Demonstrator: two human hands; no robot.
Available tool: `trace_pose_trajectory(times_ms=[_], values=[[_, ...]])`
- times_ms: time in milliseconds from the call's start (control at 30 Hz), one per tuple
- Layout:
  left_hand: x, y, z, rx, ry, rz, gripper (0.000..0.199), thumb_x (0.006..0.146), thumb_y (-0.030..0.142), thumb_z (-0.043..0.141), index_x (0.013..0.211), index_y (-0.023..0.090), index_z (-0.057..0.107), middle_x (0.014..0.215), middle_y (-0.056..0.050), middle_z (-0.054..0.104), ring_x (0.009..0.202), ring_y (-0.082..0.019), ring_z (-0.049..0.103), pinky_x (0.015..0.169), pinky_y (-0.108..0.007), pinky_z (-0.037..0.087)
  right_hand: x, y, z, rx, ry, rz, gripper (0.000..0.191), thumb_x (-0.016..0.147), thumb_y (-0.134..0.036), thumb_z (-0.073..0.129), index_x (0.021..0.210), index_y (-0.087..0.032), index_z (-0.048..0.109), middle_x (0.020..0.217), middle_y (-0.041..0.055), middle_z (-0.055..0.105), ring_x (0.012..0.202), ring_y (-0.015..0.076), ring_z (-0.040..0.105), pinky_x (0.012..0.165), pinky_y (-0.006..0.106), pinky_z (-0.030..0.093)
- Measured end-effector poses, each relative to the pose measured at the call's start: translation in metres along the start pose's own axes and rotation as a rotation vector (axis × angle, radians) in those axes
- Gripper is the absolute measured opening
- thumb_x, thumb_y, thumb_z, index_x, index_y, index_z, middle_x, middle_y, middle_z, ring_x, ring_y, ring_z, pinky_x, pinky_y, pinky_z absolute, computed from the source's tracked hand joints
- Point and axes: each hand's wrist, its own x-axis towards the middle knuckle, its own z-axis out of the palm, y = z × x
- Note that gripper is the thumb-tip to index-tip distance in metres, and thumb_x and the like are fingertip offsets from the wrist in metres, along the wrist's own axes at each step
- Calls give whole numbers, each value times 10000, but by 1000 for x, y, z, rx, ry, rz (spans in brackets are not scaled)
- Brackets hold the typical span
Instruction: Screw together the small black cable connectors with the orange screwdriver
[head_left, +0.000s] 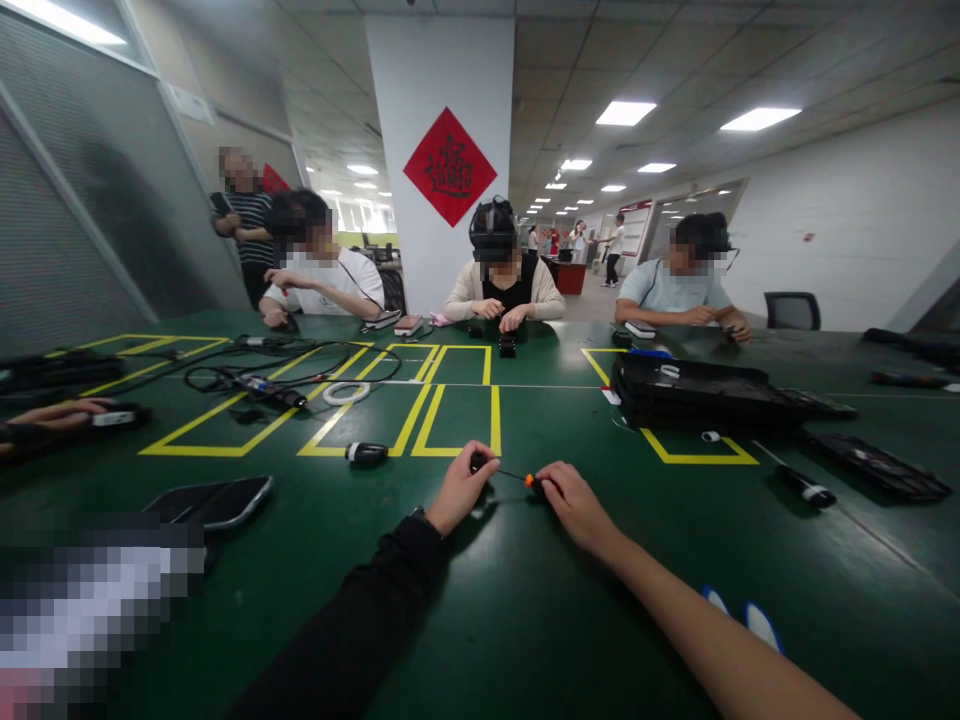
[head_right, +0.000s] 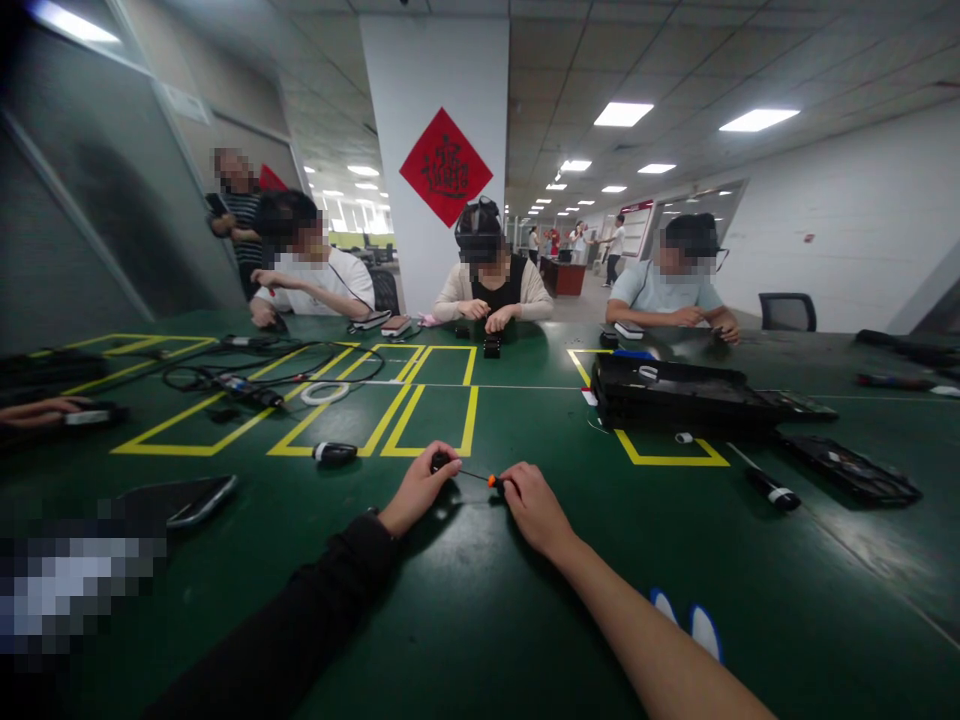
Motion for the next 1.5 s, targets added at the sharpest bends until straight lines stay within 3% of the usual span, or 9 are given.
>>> trace_pose_trajectory(times_ms=[233,467,767,1033,1200,1433,1500], values=[[0,0,0,25,-6,32,132,734,293,545,786,173,526,752,8,539,719,-123,498,702,-244,385,-1,-1,-1,53,13,43,191,791,-194,480,968,-202,549,947,37,561,893,162,504,822,311,396],[0,1,0,21,-2,5,121,731,281,543,781,173,522,744,9,536,716,-124,497,699,-243,388,2,2,0,0,10,23,255,857,-196,362,905,-185,612,920,58,573,916,170,493,859,334,372],[1,-1,1,24,-8,15,156,729,323,552,770,175,519,734,17,533,699,-118,496,685,-235,385,-1,0,-1,51,25,15,220,766,-197,522,983,-198,557,972,43,563,920,168,505,838,323,394],[1,0,0,17,-7,23,149,739,317,544,781,177,517,750,13,535,711,-119,495,695,-237,383,1,1,-1,11,3,-2,244,856,-186,358,906,-190,597,921,49,565,919,162,493,860,328,376],[1,-1,0,29,-2,17,168,738,336,547,774,174,521,746,11,539,698,-120,497,684,-236,384,-1,-3,-2,60,32,0,198,774,-140,467,940,-193,560,944,38,563,914,161,502,840,316,395],[1,-1,1,31,-21,18,139,743,296,543,788,168,511,751,14,535,708,-115,497,688,-231,380,0,5,3,61,58,80,402,742,-153,508,1142,-187,480,1043,63,542,971,164,495,897,325,372],[1,-1,1,31,-22,21,137,746,295,540,790,169,507,756,15,532,713,-115,496,692,-231,378,0,7,4,33,49,63,331,777,-182,482,1106,-186,518,1037,66,544,983,172,483,905,332,362]])
